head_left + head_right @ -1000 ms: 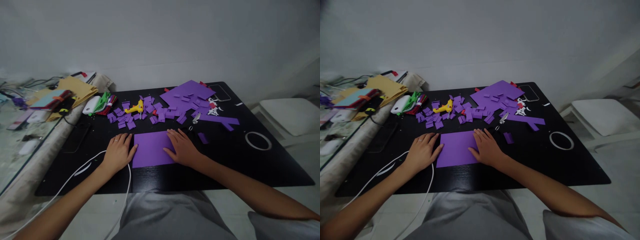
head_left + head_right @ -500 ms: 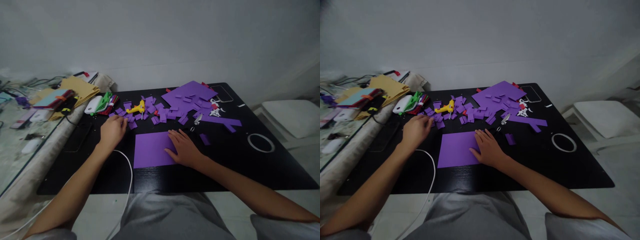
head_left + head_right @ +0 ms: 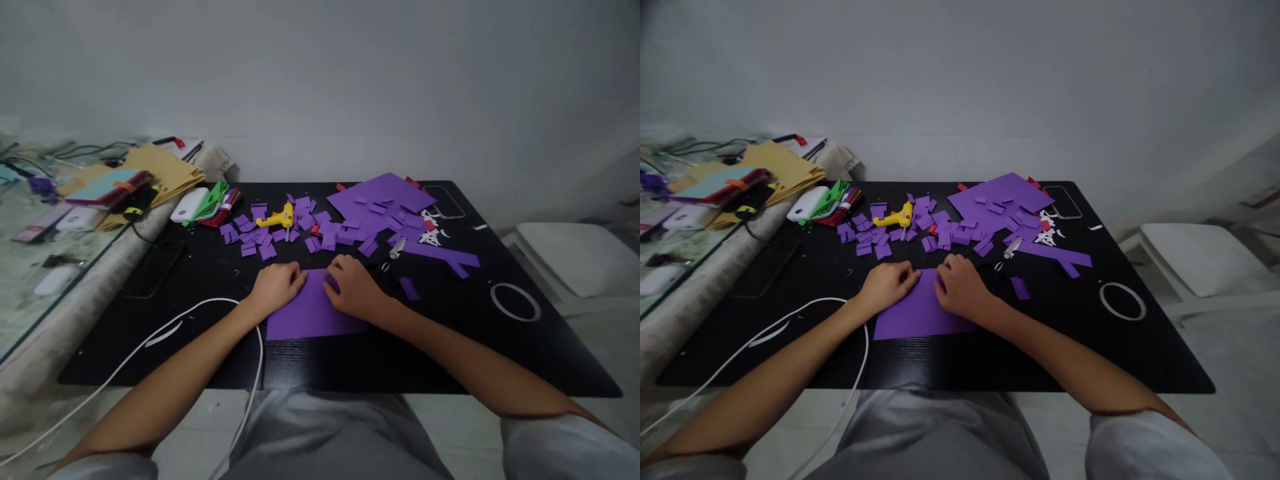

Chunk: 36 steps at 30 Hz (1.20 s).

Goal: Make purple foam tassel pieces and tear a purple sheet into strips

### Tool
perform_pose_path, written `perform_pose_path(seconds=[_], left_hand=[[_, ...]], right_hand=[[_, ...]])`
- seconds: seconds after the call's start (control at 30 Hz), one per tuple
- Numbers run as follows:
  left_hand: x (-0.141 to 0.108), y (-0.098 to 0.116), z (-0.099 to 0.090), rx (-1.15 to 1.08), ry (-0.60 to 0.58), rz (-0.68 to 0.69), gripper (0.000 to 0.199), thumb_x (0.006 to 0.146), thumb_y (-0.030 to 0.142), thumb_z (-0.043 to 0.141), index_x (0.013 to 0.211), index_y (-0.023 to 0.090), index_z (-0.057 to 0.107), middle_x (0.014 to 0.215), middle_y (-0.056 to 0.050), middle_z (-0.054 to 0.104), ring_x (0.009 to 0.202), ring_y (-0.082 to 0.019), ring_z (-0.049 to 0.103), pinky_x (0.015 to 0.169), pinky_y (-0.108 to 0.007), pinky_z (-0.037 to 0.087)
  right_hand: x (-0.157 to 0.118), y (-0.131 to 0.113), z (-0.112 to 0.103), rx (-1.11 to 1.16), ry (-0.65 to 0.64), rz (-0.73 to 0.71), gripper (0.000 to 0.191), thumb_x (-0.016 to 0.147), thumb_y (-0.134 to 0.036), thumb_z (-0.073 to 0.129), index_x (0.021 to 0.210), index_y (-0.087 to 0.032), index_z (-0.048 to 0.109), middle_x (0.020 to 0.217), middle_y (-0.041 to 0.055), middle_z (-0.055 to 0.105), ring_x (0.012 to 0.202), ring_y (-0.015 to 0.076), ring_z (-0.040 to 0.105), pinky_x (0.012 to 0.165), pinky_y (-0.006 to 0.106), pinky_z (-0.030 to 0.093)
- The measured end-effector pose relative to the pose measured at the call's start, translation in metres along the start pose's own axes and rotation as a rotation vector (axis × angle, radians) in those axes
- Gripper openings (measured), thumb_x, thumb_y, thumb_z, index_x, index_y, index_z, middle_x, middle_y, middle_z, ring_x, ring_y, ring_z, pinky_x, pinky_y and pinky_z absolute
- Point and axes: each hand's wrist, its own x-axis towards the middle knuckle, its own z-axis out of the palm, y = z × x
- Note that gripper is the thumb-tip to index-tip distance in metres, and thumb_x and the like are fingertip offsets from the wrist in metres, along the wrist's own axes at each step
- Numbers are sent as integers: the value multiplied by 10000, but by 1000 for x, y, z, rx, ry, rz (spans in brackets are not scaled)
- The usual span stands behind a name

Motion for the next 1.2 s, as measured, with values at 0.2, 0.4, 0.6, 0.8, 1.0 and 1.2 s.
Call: perform_pose_path(seconds=[0.2, 0.4, 0.6, 0.8, 1.0, 1.2], left_hand=[[-2, -4, 3, -53, 27, -14, 253, 992, 405, 490, 905, 225, 645, 863, -47, 766, 814, -240, 725, 633, -301, 392], [-1, -2, 4, -46, 29, -26, 259, 989, 408, 486, 895, 226, 645, 843, -56, 757, 806, -256, 724, 632, -308, 398], [-1, -2, 2, -72, -2, -35, 249, 982, 407, 496, 911, 224, 648, 861, -53, 760, 819, -245, 719, 654, -304, 413], [-1, 0, 2, -50, 8, -49, 264, 983, 410, 485, 908, 222, 654, 861, -62, 761, 803, -253, 717, 650, -308, 417], [0, 1, 3, -41, 13, -61, 287, 989, 422, 471, 904, 223, 659, 854, -61, 764, 819, -257, 720, 667, -307, 432], [0, -1, 3, -52, 17, -44, 290, 983, 435, 474, 875, 230, 648, 796, -45, 750, 779, -251, 714, 627, -302, 399]], right_hand=[[44, -19, -7, 71, -227, 179, 242, 992, -305, 492, 991, -172, 694, 990, 116, 740, 916, 250, 697, 776, 326, 495], [55, -15, -12, 67, -290, 264, 241, 961, -316, 529, 951, -182, 729, 961, 115, 759, 936, 255, 717, 760, 308, 496], [54, 6, -13, 93, -334, 295, 211, 928, -305, 566, 900, -199, 747, 951, 88, 768, 914, 230, 711, 731, 278, 475], [45, 29, -28, 109, -382, 343, 196, 923, -322, 608, 873, -194, 749, 910, 73, 763, 878, 215, 700, 686, 265, 439], [40, 45, -41, 107, -438, 423, 178, 912, -318, 653, 836, -193, 754, 864, 83, 752, 866, 232, 695, 693, 291, 446], [40, 58, -46, 117, -478, 427, 194, 899, -321, 677, 786, -183, 751, 826, 85, 743, 792, 212, 682, 662, 285, 437]])
